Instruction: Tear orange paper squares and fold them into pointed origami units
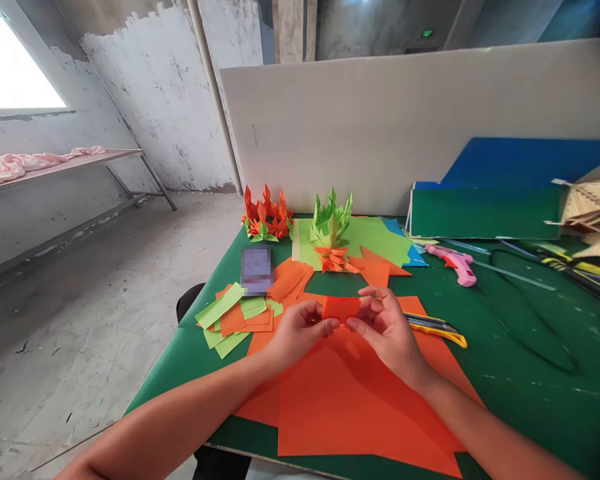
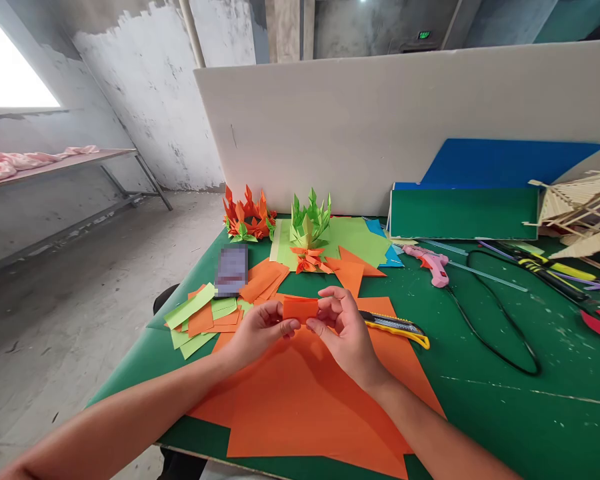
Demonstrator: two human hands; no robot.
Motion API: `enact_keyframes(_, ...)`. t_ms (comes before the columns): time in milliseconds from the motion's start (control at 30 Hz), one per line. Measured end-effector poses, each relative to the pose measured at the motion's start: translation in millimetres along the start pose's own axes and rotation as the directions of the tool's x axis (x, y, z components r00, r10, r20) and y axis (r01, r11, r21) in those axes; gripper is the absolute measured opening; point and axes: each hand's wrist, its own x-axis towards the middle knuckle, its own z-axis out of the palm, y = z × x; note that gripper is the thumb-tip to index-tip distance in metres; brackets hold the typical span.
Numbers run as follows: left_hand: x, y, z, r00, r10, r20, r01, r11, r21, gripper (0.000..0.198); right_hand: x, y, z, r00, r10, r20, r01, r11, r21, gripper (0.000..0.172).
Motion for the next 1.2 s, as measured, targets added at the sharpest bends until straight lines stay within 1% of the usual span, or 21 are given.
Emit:
enact_keyframes(67,0,0,-0.8,1.0,-0.028,-0.008,0.028,0.999,-0.025,0.041,0,1,0,1.0,-0.024,-0.016,0.024,1.0,-0.017,0.036)
enact_keyframes(133,0,0,-1.7,0.999,-0.041,-0.02,0.041,0.999,-0.024,0.04,-1,1,0,0.998,-0.061,-0.03,0.059,0.998,-0.037,0.032)
enact_keyframes(233,1,0,-3.2,0.998,-0.052,-0.042,0.052,0.999,-0.002,0.039,-3,0,0,0.993,-0.117,-0.032,0.115,0.991,-0.074,0.021)
enact_keyframes(300,3,1,-3.9,0.998,-0.043,-0.049,0.042,0.999,-0.019,0.037,-3,1,0,0.99,-0.14,-0.023,0.137,0.986,-0.092,0.014)
enact_keyframes(367,4,1,-4.0,0.998,-0.02,-0.053,0.016,0.997,-0.073,0.037,-2,2,0,0.99,-0.141,-0.029,0.138,0.986,-0.09,0.01)
enact_keyframes(433,5,2,-3.6,0.998,-0.009,-0.07,0.001,0.994,-0.113,0.038,-1,2,-1,0.99,-0.126,-0.055,0.122,0.99,-0.076,0.011)
enact_keyframes(567,3,2,-2.1,0.995,-0.008,-0.104,-0.001,0.996,-0.093,0.041,1,0,-2,0.992,-0.092,-0.084,0.086,0.994,-0.074,0.013)
enact_keyframes(767,4,1,-2.3,0.991,0.089,-0.097,-0.095,0.994,-0.059,0.036,0,-2,-3,0.993,-0.095,-0.068,0.088,0.991,-0.096,0.009)
enact_keyframes(867,3,1,-3.1,0.976,0.188,-0.114,-0.193,0.981,-0.034,0.036,0,0,-5,0.991,-0.1,-0.092,0.092,0.992,-0.082,0.007)
enact_keyframes(967,-1,1,-3.5,0.939,0.327,-0.107,-0.313,0.941,0.127,0.026,1,0,-7,0.988,-0.119,-0.098,0.111,0.99,-0.083,0.004)
enact_keyframes(1033,-5,1,-3.4,0.94,0.337,-0.056,-0.321,0.928,0.191,0.018,2,-1,-7,0.985,-0.152,-0.088,0.144,0.986,-0.087,0.004)
enact_keyframes(1100,-7,0,-3.1,0.952,0.306,-0.014,-0.297,0.933,0.205,0.014,3,-2,-6,0.982,-0.173,-0.072,0.167,0.983,-0.077,0.003)
enact_keyframes(1133,-8,0,-2.9,0.956,0.292,-0.009,-0.285,0.938,0.2,0.013,3,-2,-6,0.983,-0.173,-0.067,0.169,0.983,-0.065,0.004)
enact_keyframes(1200,-7,1,-2.4,0.958,0.284,-0.043,-0.274,0.948,0.164,0.015,4,-2,-6,0.984,-0.161,-0.07,0.157,0.986,-0.053,0.006)
